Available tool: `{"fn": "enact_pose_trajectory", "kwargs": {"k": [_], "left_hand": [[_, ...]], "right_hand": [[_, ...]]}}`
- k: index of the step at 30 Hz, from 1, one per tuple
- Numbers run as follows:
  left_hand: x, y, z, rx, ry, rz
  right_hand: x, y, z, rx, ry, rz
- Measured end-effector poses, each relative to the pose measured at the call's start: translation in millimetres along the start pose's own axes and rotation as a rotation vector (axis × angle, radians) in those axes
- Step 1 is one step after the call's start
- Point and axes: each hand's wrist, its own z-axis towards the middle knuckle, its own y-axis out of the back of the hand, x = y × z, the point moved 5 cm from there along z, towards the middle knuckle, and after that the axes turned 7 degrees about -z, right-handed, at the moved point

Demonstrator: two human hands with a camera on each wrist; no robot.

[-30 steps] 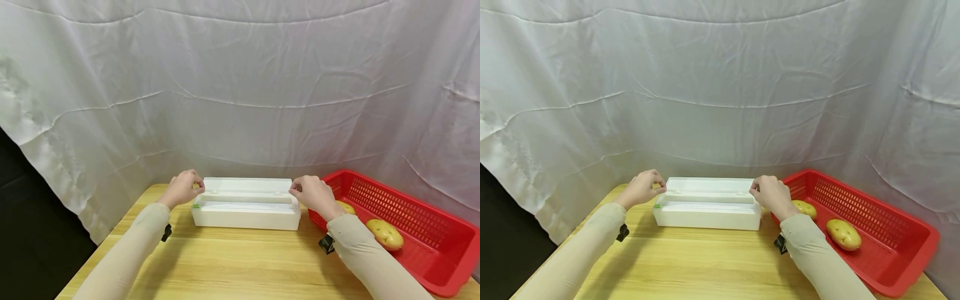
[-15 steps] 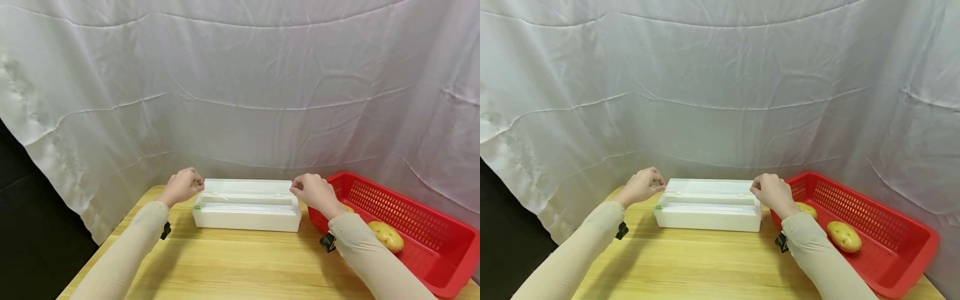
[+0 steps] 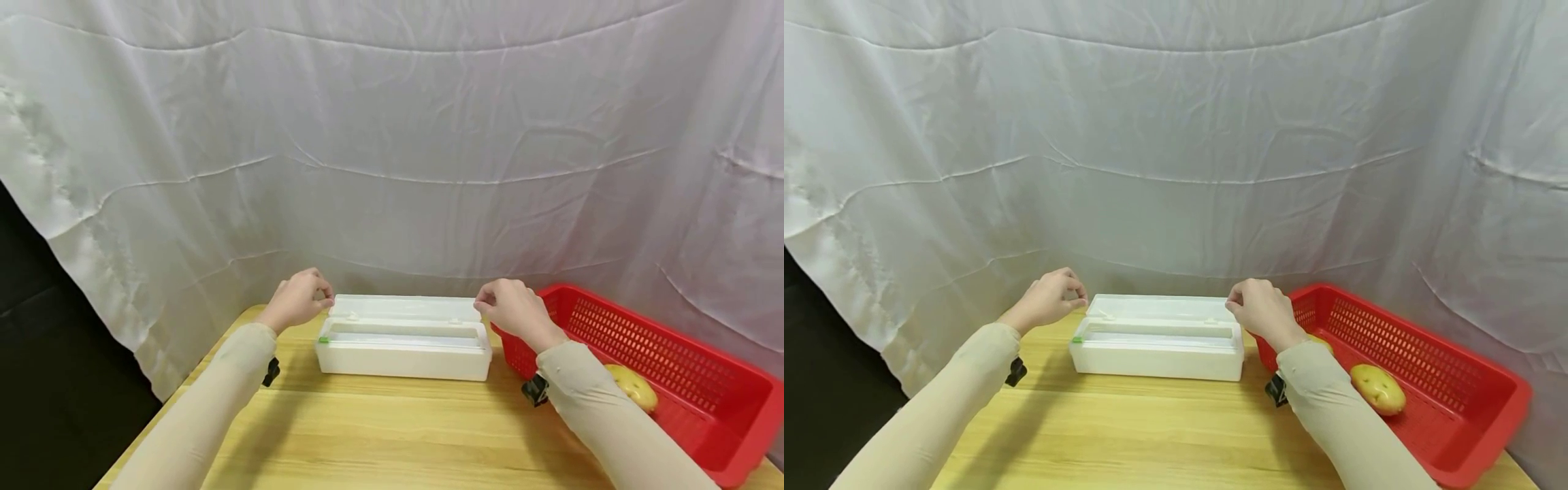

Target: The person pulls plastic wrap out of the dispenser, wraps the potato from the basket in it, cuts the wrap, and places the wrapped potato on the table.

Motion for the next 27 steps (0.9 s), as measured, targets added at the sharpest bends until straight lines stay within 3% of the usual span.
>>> {"fn": "enact_pose_trajectory", "kwargs": {"k": [27], "left_hand": [[-4.8,19.1,12.9,-0.059,-0.019,-0.006]], "right_hand": [[-3.1,22.1,10.9,-0.035,0.014,0.013]]}}
